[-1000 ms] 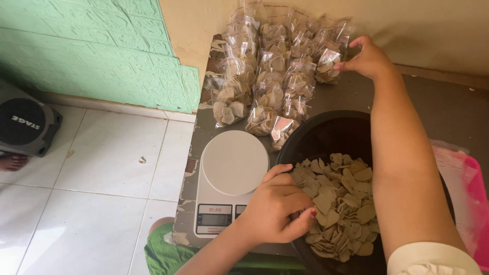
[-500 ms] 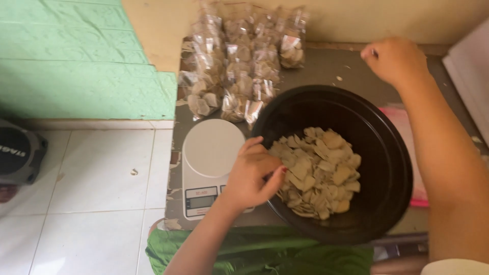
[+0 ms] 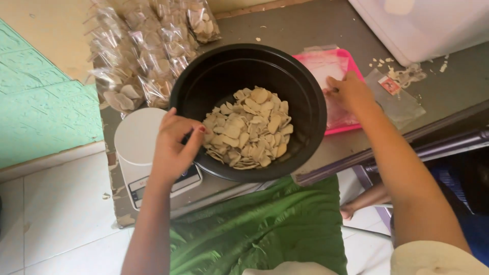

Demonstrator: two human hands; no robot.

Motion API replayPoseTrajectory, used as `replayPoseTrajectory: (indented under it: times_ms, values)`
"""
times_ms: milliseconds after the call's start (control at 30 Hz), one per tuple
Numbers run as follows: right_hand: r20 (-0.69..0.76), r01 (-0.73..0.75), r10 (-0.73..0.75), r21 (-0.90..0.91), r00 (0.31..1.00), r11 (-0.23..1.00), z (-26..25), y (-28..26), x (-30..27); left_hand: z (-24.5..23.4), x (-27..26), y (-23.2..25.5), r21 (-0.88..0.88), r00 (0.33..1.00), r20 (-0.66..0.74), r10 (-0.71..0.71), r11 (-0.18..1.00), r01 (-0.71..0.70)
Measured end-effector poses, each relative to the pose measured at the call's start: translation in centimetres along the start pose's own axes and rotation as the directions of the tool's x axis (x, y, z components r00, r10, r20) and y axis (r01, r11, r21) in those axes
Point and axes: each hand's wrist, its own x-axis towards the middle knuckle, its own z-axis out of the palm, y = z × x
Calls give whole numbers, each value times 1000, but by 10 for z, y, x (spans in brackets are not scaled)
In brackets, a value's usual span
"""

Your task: Packaging chips into small plastic bags and weighing them on a digital scale

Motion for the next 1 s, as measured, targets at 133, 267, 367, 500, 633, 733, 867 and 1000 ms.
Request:
replayPoseTrajectory:
  times_ms: [133,267,367,500,633,733,867,1000]
  values:
    - [-89,21,-22,-16,996,1000,10,3,2,1,4,-2,21,999,6,-41,999,41]
    - [-66,16,-18,-37,998,999,6,5,5,7,18,7,31,992,4,-122,992,122]
    - [-38,-6,6,-5,999,1000,2,13,7,11,26,23,21,986,28,-166,986,165]
    - [127,-44,45,-10,991,999,-34,24,-1,9,39,48,-17,973,69,-221,975,222]
    - [248,-93,105,-59,963,994,-40,14,-28,25,60,24,39,982,99,-158,987,155]
    - [217,-93,117,-115,969,989,-14,21,-38,46,68,-11,537,988,127,90,831,-145]
    - [98,-79,85,-69,991,994,-10,25,-37,58,65,-32,657,980,127,151,728,-197]
    - [19,10,-10,-14,1000,1000,-50,13,-40,50,65,-28,757,915,9,403,595,-269]
